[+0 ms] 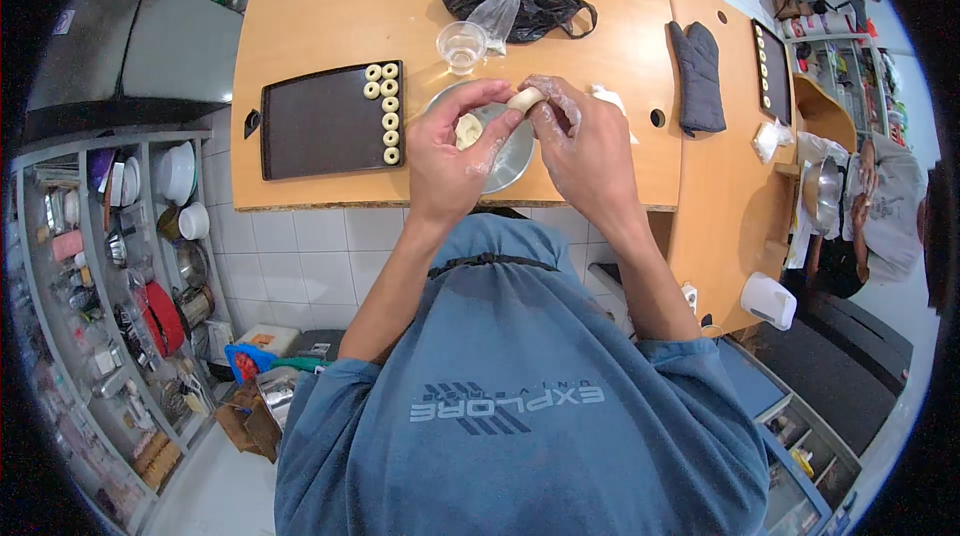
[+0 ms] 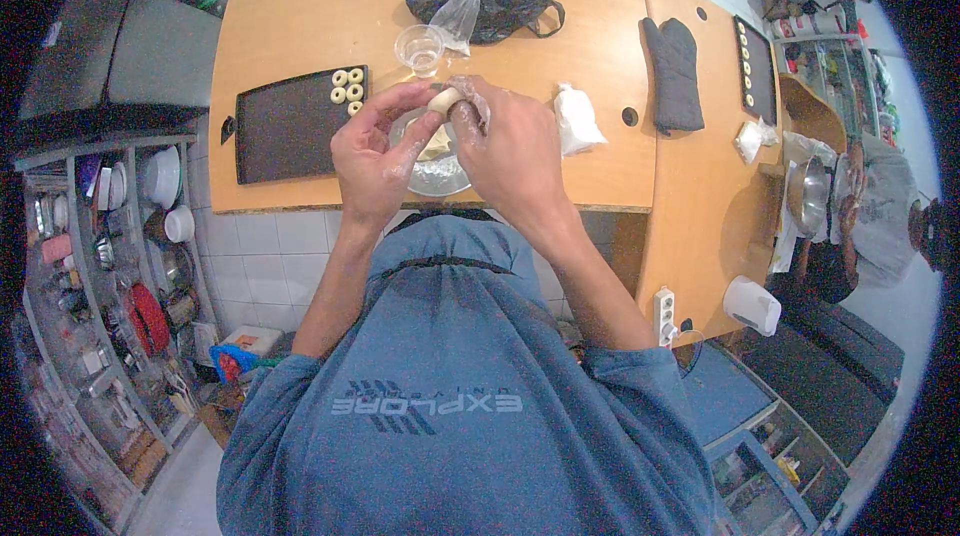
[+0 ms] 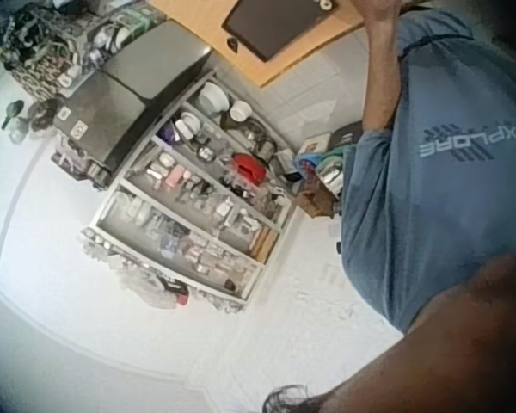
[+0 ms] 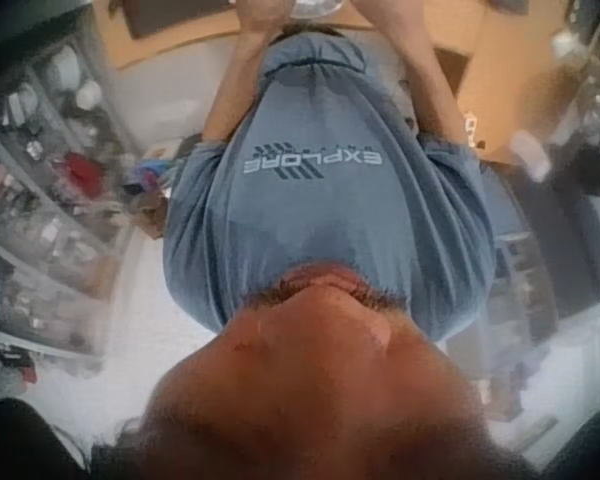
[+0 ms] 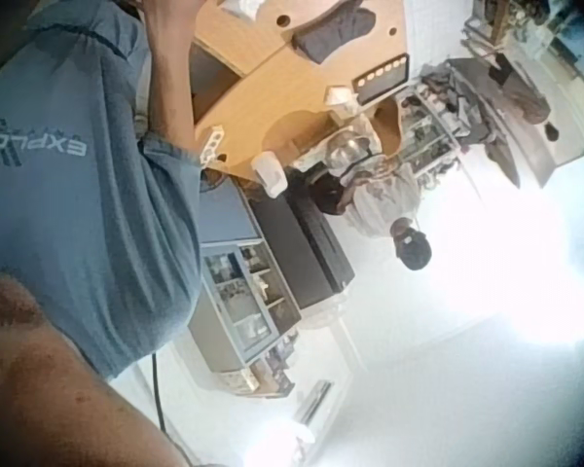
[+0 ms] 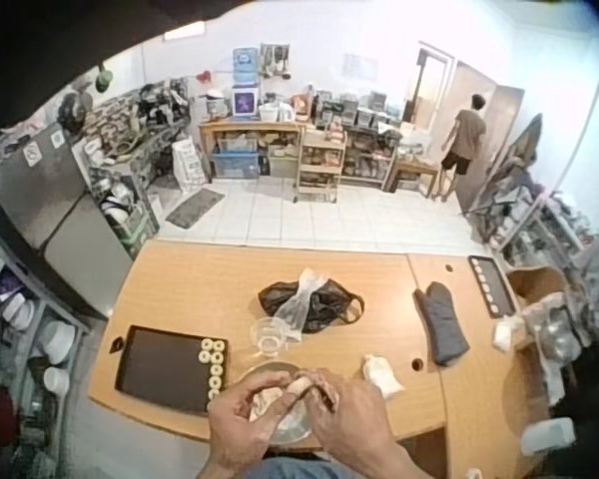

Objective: The person rolls a piece of dough between their palms to form a ball and then presses a hole into the center to shape it like a small donut.

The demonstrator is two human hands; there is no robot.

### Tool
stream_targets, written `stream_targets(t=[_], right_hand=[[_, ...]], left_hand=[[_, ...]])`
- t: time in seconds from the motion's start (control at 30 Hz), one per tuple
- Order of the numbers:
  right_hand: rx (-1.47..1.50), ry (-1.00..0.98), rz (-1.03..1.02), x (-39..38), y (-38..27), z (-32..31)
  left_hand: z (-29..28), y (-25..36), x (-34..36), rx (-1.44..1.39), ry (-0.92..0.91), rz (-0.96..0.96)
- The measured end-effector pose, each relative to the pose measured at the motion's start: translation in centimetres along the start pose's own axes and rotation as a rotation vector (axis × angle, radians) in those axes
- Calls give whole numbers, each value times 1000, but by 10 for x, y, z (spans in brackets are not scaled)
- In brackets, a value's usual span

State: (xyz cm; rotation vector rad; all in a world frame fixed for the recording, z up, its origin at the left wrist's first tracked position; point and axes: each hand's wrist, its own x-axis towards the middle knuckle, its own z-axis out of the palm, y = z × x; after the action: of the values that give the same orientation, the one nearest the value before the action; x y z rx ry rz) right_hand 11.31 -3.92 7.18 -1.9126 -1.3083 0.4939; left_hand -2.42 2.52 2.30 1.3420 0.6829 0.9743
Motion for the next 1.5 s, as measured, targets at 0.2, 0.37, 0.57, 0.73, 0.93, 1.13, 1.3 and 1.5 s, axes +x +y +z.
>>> stream_targets(t=[0.2, 0.37, 0.57, 0.73, 0.93, 1.13, 1.3, 1.5], right_hand=[[-35, -43, 65, 1, -8, -5], [166, -101, 125, 2, -2, -7], [610, -206, 230, 3, -6, -11], [740, -219, 195, 4, -3, -8], [742, -290, 236, 7, -5, -15], [769, -153, 233, 4, -5, -5], [759, -109, 246, 6, -5, -5], [387, -77, 258, 4, -3, -4]], left_hand=[[-1, -3, -1, -76, -37, -13], [-3, -5, 0, -26, -79, 66], [-2, 1, 4, -177, 21, 101], [-9, 4, 6, -297, -11, -273], [-8, 11, 6, -240, 18, -187], [-4, 6, 4, -267, 40, -163], [-2, 4, 5, -308, 41, -177], [-6, 8, 7, -189, 47, -279]])
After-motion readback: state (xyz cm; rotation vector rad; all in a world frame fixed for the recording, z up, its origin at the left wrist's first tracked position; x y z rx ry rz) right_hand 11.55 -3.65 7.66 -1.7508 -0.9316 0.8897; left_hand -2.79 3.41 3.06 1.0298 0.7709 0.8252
